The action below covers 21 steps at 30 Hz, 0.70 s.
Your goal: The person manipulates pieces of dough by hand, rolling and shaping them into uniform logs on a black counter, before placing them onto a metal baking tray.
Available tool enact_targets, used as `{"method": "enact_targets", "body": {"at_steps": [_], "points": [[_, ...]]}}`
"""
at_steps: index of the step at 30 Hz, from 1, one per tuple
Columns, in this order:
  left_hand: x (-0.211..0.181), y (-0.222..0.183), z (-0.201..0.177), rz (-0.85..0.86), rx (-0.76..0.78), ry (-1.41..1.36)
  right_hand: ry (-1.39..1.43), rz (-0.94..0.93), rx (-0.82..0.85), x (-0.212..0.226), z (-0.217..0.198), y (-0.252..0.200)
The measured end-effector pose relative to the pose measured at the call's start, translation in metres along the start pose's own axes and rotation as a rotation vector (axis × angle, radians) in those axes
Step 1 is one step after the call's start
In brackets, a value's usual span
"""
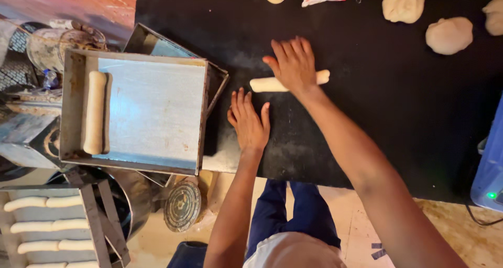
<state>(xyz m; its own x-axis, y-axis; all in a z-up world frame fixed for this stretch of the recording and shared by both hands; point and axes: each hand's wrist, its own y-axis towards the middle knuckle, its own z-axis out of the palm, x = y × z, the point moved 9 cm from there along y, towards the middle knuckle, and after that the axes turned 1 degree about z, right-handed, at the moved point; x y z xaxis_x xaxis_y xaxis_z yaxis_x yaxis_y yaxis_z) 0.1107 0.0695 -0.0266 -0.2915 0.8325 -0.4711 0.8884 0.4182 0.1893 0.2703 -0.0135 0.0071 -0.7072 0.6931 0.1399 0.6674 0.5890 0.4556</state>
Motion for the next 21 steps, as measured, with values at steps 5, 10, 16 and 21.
{"method": "enact_targets", "body": {"at_steps": [5, 10, 16, 21], "points": [[-0.006, 0.002, -0.005, -0.005, 0.007, 0.042, 0.354, 0.016, -0.044, 0.03, -0.052, -0.093], [-0.011, 0.003, -0.011, 0.031, -0.001, 0.067, 0.413, 0.602, -0.247, -0.026, -0.073, -0.155], [-0.002, -0.019, 0.009, -0.203, 0.115, -0.807, 0.719, 0.679, 0.017, -0.031, -0.072, -0.151], [-0.012, -0.084, -0.019, -0.077, 0.083, -0.507, 0.553, 0.63, 0.049, -0.009, -0.117, -0.215]]}}
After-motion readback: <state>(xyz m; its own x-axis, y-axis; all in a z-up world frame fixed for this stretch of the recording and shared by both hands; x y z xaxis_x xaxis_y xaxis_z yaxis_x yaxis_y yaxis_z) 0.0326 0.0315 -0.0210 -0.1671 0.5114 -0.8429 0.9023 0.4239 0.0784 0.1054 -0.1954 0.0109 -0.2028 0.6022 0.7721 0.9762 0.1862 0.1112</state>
